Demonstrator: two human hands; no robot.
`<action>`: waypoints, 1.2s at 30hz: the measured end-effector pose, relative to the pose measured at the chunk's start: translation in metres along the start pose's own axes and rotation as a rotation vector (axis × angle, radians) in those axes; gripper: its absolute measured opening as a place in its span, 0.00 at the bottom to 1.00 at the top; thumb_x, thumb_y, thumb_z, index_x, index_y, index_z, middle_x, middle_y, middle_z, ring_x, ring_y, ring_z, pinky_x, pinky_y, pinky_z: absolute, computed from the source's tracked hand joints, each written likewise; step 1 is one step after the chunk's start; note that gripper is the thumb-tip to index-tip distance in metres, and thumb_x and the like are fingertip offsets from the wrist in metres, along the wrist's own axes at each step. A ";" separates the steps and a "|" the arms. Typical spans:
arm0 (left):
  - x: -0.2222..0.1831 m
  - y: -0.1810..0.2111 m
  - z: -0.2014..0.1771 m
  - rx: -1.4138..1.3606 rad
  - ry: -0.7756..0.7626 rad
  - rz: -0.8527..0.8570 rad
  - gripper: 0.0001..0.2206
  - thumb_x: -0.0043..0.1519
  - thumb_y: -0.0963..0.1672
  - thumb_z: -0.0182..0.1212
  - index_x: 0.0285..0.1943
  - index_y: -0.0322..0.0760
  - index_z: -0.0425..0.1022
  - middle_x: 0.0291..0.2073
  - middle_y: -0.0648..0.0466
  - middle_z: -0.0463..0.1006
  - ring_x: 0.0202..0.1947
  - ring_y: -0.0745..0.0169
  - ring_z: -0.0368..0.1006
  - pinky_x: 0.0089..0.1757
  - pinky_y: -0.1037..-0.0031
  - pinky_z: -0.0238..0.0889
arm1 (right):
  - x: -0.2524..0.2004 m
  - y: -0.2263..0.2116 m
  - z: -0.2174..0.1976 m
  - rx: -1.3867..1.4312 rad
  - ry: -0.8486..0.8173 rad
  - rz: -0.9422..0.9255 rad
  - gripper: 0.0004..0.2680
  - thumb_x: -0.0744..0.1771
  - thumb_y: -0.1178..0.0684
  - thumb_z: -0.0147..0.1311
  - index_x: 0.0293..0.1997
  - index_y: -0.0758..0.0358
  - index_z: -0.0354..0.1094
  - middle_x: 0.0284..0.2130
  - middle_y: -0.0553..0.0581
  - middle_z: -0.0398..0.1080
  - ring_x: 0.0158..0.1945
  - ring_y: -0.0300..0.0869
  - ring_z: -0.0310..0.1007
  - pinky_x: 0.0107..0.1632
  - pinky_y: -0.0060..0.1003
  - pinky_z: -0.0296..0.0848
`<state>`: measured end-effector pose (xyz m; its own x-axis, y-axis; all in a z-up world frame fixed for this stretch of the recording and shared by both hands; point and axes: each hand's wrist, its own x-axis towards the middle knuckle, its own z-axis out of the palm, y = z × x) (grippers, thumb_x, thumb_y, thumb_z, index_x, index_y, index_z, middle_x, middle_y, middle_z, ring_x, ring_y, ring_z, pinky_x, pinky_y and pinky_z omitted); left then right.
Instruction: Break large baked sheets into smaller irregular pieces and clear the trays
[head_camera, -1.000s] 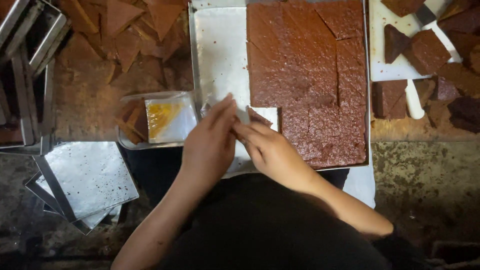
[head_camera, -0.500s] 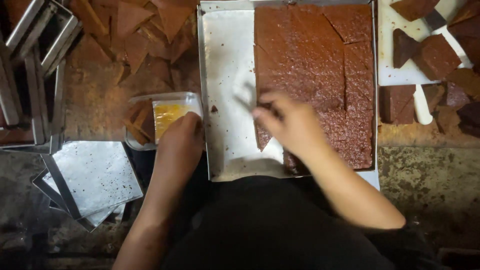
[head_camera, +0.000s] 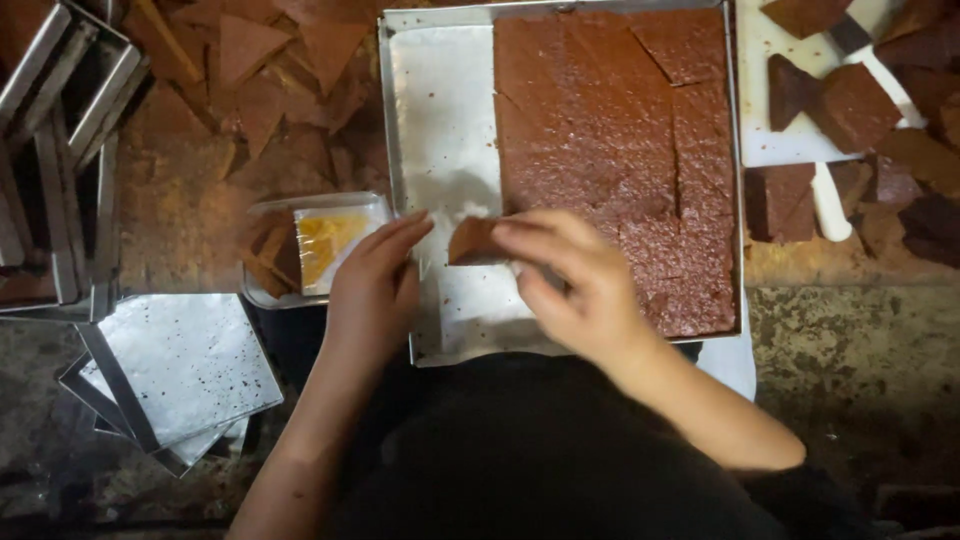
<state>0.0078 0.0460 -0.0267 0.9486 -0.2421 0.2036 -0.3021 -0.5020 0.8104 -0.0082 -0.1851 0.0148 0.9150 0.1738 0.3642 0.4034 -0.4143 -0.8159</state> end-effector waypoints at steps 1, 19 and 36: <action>0.005 0.014 0.001 0.018 0.006 0.005 0.20 0.55 0.34 0.59 0.57 0.33 0.78 0.54 0.41 0.80 0.54 0.34 0.76 0.51 0.52 0.70 | -0.004 -0.010 0.006 0.027 0.010 -0.006 0.13 0.64 0.63 0.57 0.53 0.60 0.76 0.49 0.62 0.77 0.51 0.57 0.79 0.52 0.47 0.77; -0.025 0.013 0.032 0.048 -0.117 0.243 0.23 0.56 0.37 0.59 0.64 0.37 0.73 0.57 0.44 0.76 0.54 0.41 0.78 0.50 0.61 0.72 | 0.006 0.005 -0.013 -0.617 -0.552 0.430 0.11 0.68 0.51 0.44 0.33 0.62 0.75 0.28 0.66 0.78 0.38 0.62 0.79 0.42 0.60 0.75; -0.017 -0.015 -0.016 0.187 -0.106 -0.190 0.08 0.59 0.42 0.64 0.46 0.44 0.83 0.33 0.48 0.85 0.38 0.44 0.82 0.38 0.59 0.74 | 0.015 0.145 0.010 -0.932 -0.216 -0.141 0.21 0.63 0.44 0.61 0.64 0.50 0.67 0.48 0.54 0.76 0.48 0.47 0.80 0.46 0.42 0.79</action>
<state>-0.0024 0.0709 -0.0341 0.9778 -0.2094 -0.0090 -0.1409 -0.6885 0.7114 0.0644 -0.2340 -0.1027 0.8779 0.3982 0.2657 0.4258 -0.9033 -0.0531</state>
